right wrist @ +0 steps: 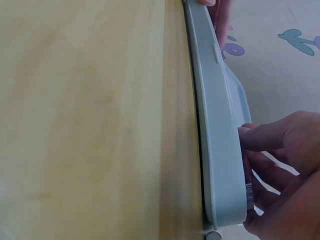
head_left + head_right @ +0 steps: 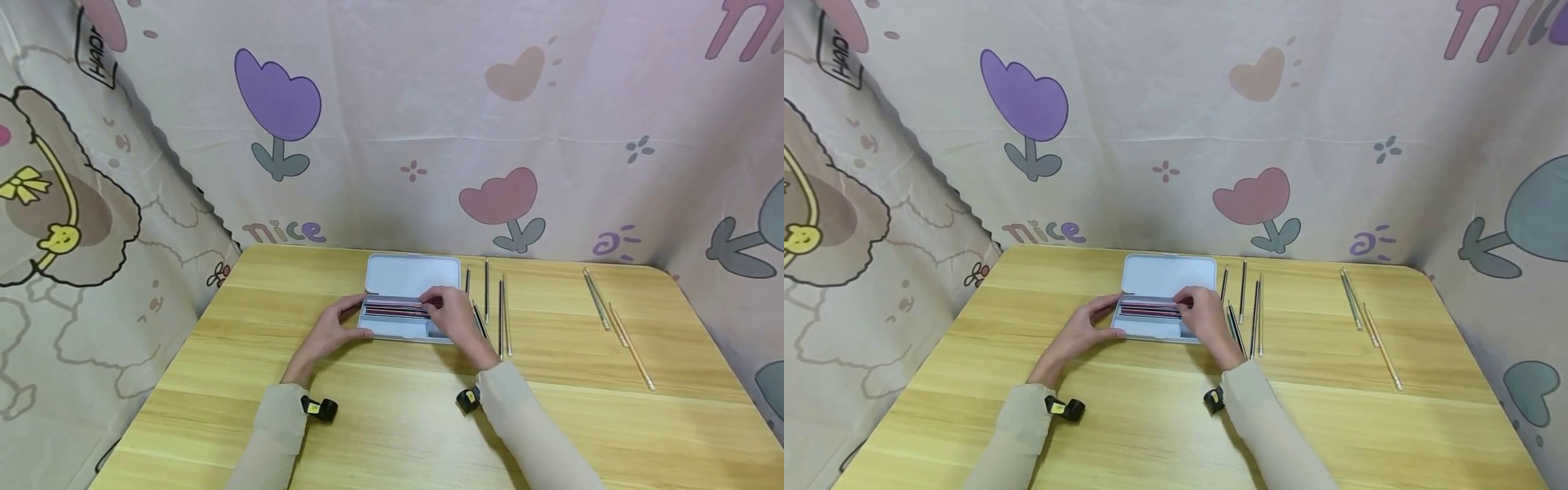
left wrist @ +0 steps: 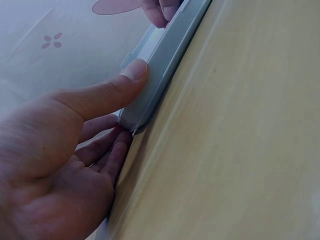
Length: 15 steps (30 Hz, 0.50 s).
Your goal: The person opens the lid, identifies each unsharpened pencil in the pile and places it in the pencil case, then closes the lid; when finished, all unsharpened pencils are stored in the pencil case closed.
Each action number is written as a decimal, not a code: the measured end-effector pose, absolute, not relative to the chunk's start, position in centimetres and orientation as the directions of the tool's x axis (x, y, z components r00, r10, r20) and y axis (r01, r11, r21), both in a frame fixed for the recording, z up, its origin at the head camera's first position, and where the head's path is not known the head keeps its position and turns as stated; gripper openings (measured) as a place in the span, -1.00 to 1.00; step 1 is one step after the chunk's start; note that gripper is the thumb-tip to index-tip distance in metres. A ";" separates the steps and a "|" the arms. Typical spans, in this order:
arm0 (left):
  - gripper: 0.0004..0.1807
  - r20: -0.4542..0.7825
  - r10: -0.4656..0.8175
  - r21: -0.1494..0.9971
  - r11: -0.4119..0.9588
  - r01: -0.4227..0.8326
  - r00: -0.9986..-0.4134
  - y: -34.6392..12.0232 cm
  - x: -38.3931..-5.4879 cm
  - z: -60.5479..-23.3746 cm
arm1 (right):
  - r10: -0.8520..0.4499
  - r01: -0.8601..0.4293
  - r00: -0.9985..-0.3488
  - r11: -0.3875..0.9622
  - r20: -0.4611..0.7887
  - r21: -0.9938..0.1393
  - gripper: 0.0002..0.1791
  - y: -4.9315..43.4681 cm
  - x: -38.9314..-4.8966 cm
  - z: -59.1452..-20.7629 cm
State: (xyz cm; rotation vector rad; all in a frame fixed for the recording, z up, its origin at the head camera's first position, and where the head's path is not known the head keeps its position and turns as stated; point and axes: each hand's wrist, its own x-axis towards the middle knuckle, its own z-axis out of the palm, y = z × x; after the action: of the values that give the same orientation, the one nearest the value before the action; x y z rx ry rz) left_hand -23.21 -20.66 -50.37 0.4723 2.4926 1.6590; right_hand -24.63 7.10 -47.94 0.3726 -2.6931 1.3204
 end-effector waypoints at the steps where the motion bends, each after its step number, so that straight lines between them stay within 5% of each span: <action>1: -0.12 0.080 0.317 0.915 0.354 0.196 -0.945 -20.6 -23.2 -50.4 | -0.166 -0.274 -0.962 0.580 0.218 -0.768 -0.87 7.2 -24.6 -48.0; 15: -0.10 0.076 0.313 0.919 0.346 0.188 -0.947 -20.6 -23.1 -50.4 | -0.080 -0.303 -0.951 0.434 0.299 -0.848 -0.70 11.8 -22.9 -47.4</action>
State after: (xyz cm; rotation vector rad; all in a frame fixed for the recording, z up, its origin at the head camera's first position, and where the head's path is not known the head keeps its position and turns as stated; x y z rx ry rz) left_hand -23.12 -20.61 -50.45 0.4636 2.4826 1.6711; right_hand -22.90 11.79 -47.44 0.3355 -2.4724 1.5291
